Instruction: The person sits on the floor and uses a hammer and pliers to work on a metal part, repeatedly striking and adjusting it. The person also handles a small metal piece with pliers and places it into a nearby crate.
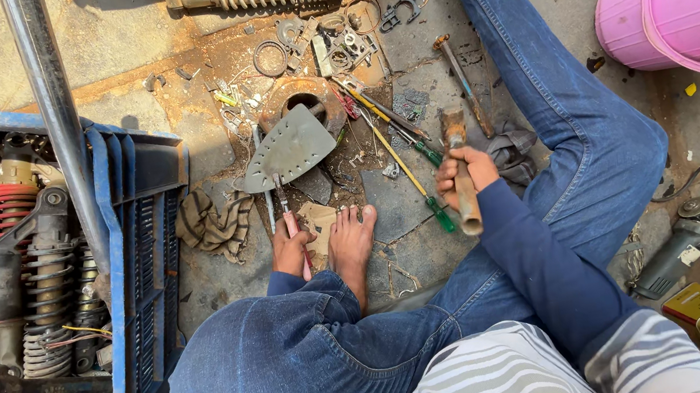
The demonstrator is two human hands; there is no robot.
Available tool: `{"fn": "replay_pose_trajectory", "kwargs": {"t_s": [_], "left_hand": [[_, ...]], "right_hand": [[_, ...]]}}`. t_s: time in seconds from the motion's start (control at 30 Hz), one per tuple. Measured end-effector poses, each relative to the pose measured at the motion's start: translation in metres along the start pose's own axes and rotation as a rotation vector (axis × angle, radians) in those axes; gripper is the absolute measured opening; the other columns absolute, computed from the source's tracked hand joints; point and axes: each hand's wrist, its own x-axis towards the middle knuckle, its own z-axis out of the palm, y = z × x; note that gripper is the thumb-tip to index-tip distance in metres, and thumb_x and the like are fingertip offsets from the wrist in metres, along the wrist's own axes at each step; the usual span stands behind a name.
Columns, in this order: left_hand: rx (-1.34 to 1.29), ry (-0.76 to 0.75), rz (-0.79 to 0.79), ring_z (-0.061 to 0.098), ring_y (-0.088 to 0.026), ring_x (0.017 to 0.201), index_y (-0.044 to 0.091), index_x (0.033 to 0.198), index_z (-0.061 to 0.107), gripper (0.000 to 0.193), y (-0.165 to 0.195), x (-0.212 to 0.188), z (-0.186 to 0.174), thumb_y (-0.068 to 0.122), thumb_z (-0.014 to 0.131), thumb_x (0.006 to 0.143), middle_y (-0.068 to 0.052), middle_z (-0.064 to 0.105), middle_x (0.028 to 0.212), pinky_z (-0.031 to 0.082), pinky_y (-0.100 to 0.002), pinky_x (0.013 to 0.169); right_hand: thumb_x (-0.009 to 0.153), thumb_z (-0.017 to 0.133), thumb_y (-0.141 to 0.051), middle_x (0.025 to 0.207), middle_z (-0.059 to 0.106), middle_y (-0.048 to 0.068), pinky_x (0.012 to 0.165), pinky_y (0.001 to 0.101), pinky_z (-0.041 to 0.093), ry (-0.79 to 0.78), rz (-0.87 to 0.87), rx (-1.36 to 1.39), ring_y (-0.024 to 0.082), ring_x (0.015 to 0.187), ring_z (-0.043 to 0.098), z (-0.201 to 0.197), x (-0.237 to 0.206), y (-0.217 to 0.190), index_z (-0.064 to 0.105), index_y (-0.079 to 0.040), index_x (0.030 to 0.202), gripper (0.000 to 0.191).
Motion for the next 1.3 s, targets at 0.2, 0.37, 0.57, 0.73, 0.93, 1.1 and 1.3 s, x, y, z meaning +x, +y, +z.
{"fn": "replay_pose_trajectory", "kwargs": {"t_s": [0.2,0.37,0.57,0.73,0.93,1.1,1.3], "left_hand": [[-0.825,0.219,-0.464,0.063,-0.029,0.079,0.001,0.119,0.05,0.041,-0.062,-0.015,-0.047,0.019,0.066,0.085,-0.019,0.063,0.093,0.051,-0.041,0.064],[-1.007,0.057,-0.746,0.065,-0.034,0.071,-0.001,0.119,0.047,0.05,-0.114,-0.019,-0.051,0.016,0.067,0.076,-0.022,0.063,0.084,0.054,-0.045,0.062],[-0.878,0.147,-0.639,0.063,-0.048,0.106,-0.004,0.129,0.039,0.076,-0.124,-0.013,-0.061,0.024,0.077,0.069,-0.033,0.063,0.112,0.051,-0.049,0.09],[-0.902,-0.014,-0.792,0.065,-0.046,0.109,0.002,0.119,0.048,0.058,-0.122,-0.023,-0.099,0.026,0.071,0.071,-0.03,0.069,0.112,0.048,-0.049,0.095],[-0.968,-0.033,-0.814,0.071,-0.044,0.098,0.001,0.116,0.05,0.052,-0.117,-0.032,-0.11,0.026,0.065,0.074,-0.029,0.072,0.103,0.053,-0.05,0.087],[-0.897,0.01,-0.775,0.071,-0.044,0.097,0.0,0.117,0.052,0.056,-0.126,-0.036,-0.103,0.028,0.068,0.071,-0.029,0.072,0.1,0.054,-0.05,0.088],[-0.918,-0.03,-0.826,0.069,-0.044,0.102,0.001,0.119,0.054,0.059,-0.126,-0.041,-0.098,0.029,0.071,0.07,-0.028,0.07,0.102,0.053,-0.049,0.091]], "right_hand": [[0.094,0.066,-0.023,0.068,0.056,0.002,0.049,0.0304,0.045,0.077,0.093,-0.563,0.014,0.055,0.053,-0.002,-0.036,0.047,0.055,-0.006,0.086,0.022],[0.093,0.069,-0.016,0.074,0.064,0.008,0.049,0.0311,0.05,-0.015,-0.338,-1.188,0.015,0.055,0.058,0.078,-0.08,0.061,0.064,0.002,0.1,0.019],[0.103,0.065,-0.016,0.097,0.064,0.012,0.067,0.0316,0.056,-0.441,-1.202,-1.143,0.017,0.075,0.064,0.208,-0.179,0.038,0.047,0.001,0.123,0.032],[0.112,0.062,-0.036,0.085,0.062,0.014,0.057,0.0289,0.051,-0.888,-1.096,-0.689,0.018,0.063,0.058,0.231,-0.167,0.02,0.053,-0.002,0.127,0.038],[0.102,0.048,-0.043,0.063,0.053,0.003,0.043,0.0339,0.046,-0.114,-0.679,-1.582,0.017,0.047,0.055,0.158,-0.01,0.107,0.06,-0.009,0.107,0.037],[0.105,0.048,-0.051,0.061,0.055,0.002,0.044,0.0306,0.046,-0.09,-0.721,-1.532,0.015,0.047,0.054,0.133,-0.016,0.098,0.06,-0.003,0.091,0.052],[0.11,0.055,-0.06,0.072,0.052,0.008,0.048,0.0302,0.04,-0.713,-1.114,-0.782,0.019,0.056,0.049,0.19,-0.173,-0.019,0.055,-0.005,0.118,0.056]]}}
